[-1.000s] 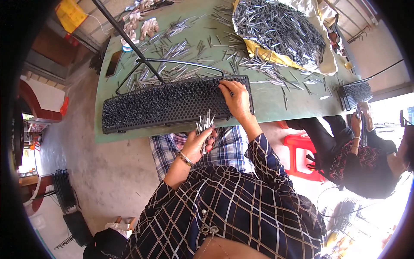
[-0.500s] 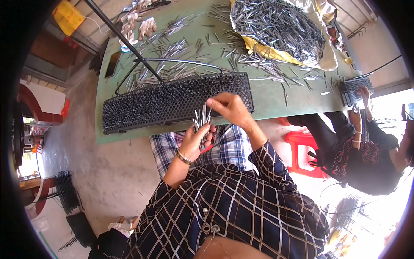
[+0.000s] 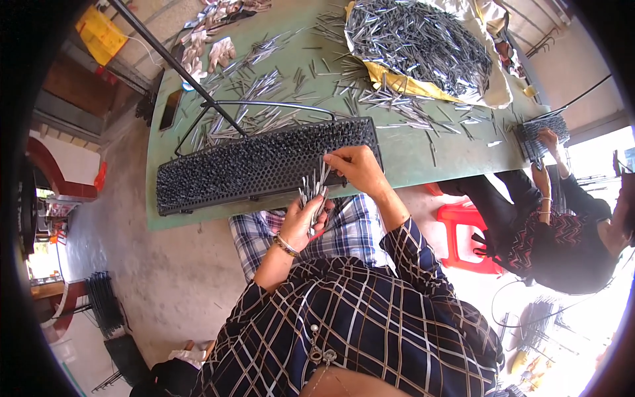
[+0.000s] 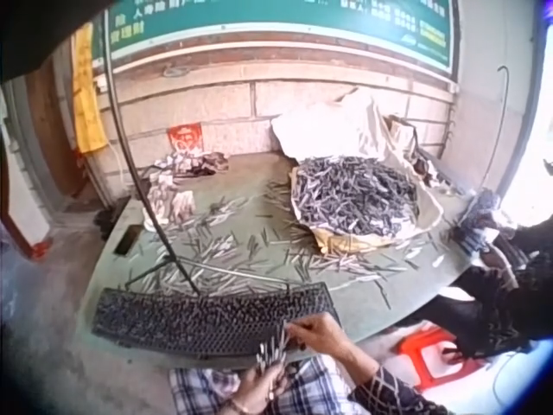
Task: The recorder is inserting small metal pins into a perforated black template as part of an assembly task.
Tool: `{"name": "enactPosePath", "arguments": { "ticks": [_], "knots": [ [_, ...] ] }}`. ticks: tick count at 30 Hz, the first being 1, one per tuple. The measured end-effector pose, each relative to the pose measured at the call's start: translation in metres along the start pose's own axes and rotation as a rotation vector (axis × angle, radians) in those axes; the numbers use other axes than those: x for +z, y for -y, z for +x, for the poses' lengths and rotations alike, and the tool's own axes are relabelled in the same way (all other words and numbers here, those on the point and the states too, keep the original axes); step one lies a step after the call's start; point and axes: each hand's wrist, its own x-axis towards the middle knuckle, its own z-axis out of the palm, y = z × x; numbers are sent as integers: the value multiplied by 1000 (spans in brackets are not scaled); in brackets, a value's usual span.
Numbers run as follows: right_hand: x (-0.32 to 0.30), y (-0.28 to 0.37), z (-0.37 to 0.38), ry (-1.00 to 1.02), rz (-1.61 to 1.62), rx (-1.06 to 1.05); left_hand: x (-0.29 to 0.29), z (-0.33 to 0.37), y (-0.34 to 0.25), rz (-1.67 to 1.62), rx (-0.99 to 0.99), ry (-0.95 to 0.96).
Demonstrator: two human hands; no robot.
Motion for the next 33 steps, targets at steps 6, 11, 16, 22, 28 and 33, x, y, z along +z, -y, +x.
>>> {"name": "enactPosePath", "arguments": {
  "ticks": [6, 11, 16, 22, 28, 33],
  "knots": [
    [7, -13, -5, -30, -110, 19, -4, 3, 9, -3, -51, -64],
    [4, -12, -5, -150, -113, 72, -9, 8, 10, -48, -53, -59],
    [-4, -4, -6, -260, 15, 82, -11, 8, 10, -63, -46, -67],
    [-13, -6, 12, -422, -164, -198, -10, 5, 10, -45, -63, -48],
    [-13, -5, 25, -372, -471, -433, -14, 1, 9, 32, -44, -57],
    [-12, -9, 31, -341, -506, -468, -14, -1, 6, 49, -22, -46]
  ]
}}
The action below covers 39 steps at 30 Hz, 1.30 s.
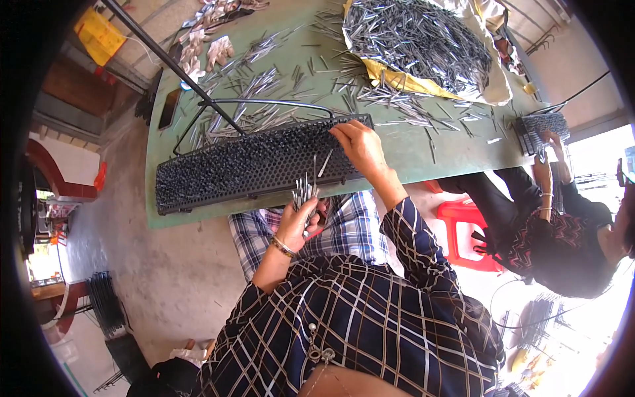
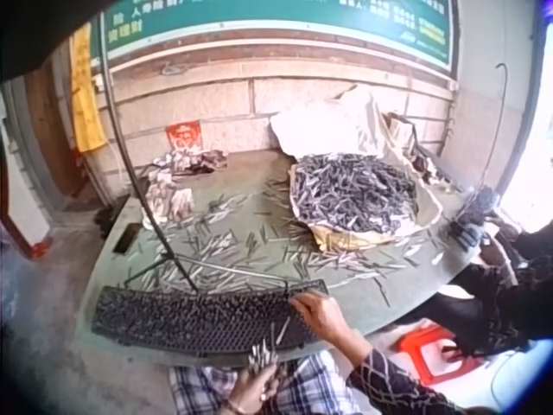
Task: The recorder is inserting small metal pins into a perforated black template as part of an assembly task.
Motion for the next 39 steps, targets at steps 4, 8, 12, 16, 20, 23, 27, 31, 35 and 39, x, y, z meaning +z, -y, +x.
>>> {"name": "enactPosePath", "arguments": {
  "ticks": [4, 8, 12, 16, 20, 23, 27, 31, 35, 39],
  "knots": [
    [5, 0, 1, 28, -63, -103, -2, 0, 0, 22, 9, 4],
    [4, 5, 2, 73, -178, -176, -2, -2, -1, 9, 7, 18],
    [8, 6, -1, 8, -153, -207, -2, -2, -1, -7, 11, 15],
    [11, 5, -8, -7, -153, -155, -3, -3, -1, 0, 22, 12],
    [15, 8, -14, 2, -161, -66, -3, -2, -1, -6, 20, 28],
    [12, 14, -12, -38, -178, -80, -4, -2, 0, -17, 18, 37],
    [4, 13, -20, 21, -97, -160, -4, -4, -3, -27, 37, 36],
    [-3, 25, -37, 246, -121, -357, -5, -6, -5, -49, 56, 39],
    [0, 21, -53, 298, -186, -403, -7, -5, -4, -27, 55, 12],
    [-4, 19, -53, 193, -107, -460, -8, -4, -7, -42, 54, 50]
  ]
}}
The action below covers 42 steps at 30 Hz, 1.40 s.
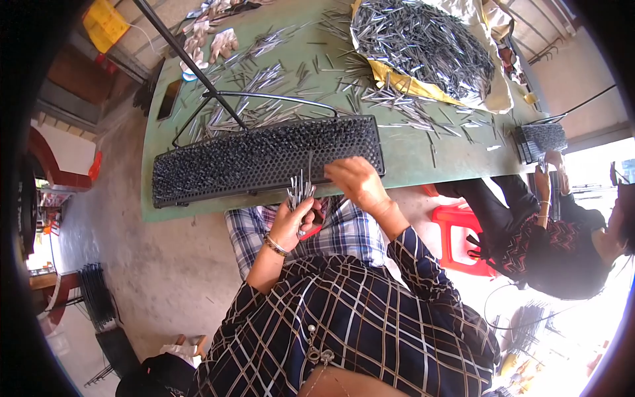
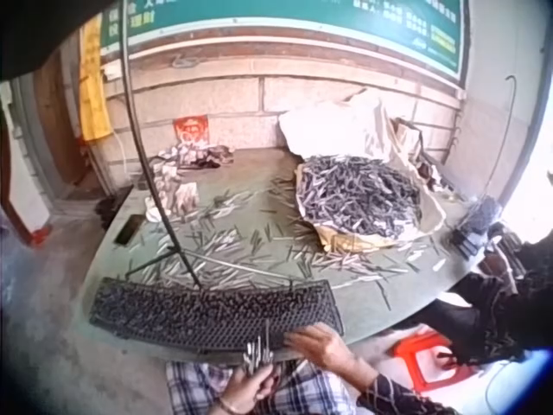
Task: The recorder is inserting small metal pins into a perforated black template as part of an assembly task.
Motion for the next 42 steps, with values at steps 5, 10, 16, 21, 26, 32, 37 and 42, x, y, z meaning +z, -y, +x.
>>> {"name": "enactPosePath", "arguments": {
  "ticks": [5, 10, 16, 21, 26, 32, 37, 42],
  "knots": [
    [-4, -15, 24, -317, 294, 612, 4, 3, -1, -17, -36, 49],
    [9, -37, 28, -419, 183, 565, 6, 4, -1, 24, -64, 12],
    [18, -37, 29, -406, -50, 386, 2, 1, 1, 26, -65, -1],
    [10, -30, 30, -332, -209, 263, 4, -3, -2, 40, -23, 18],
    [-2, -9, 32, -379, -47, 341, 12, -10, -11, 109, 83, 105],
    [-9, -10, 31, -417, 168, 639, 13, -12, -14, 99, 114, 88],
    [-20, -9, 25, -195, 602, 779, 12, -14, -11, 157, 111, 139],
    [-20, 10, 32, 52, 1032, 820, 18, -14, -9, 158, 101, 208]
  ]
}}
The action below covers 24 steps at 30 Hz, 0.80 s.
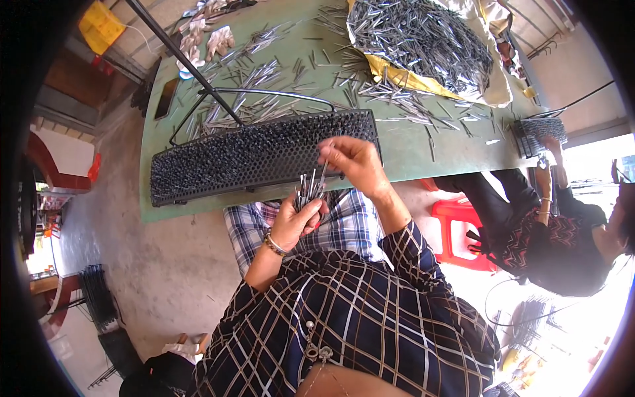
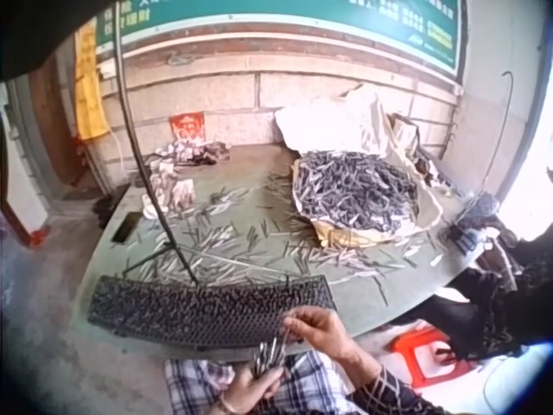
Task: The recorder is inserting small metal pins into a perforated black template as part of an assembly task.
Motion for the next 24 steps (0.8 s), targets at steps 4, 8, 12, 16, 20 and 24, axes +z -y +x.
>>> {"name": "enactPosePath", "arguments": {
  "ticks": [4, 8, 12, 16, 20, 24],
  "knots": [
    [-11, 7, 15, -247, 120, -134, -5, 0, 5, -14, -25, -51],
    [-19, 3, 22, -291, 192, -105, -9, 1, 6, -74, -40, -57],
    [-18, -6, 23, -275, 309, -65, -12, 3, 7, -139, -50, -135],
    [-9, -14, 19, -238, 263, 23, -9, 8, 3, -254, -124, -172],
    [3, -22, 12, -153, 159, 74, -5, 9, 1, -177, -96, -235],
    [9, -35, 8, -266, 313, 83, -9, 7, 7, -82, -35, -189]
  ]
}}
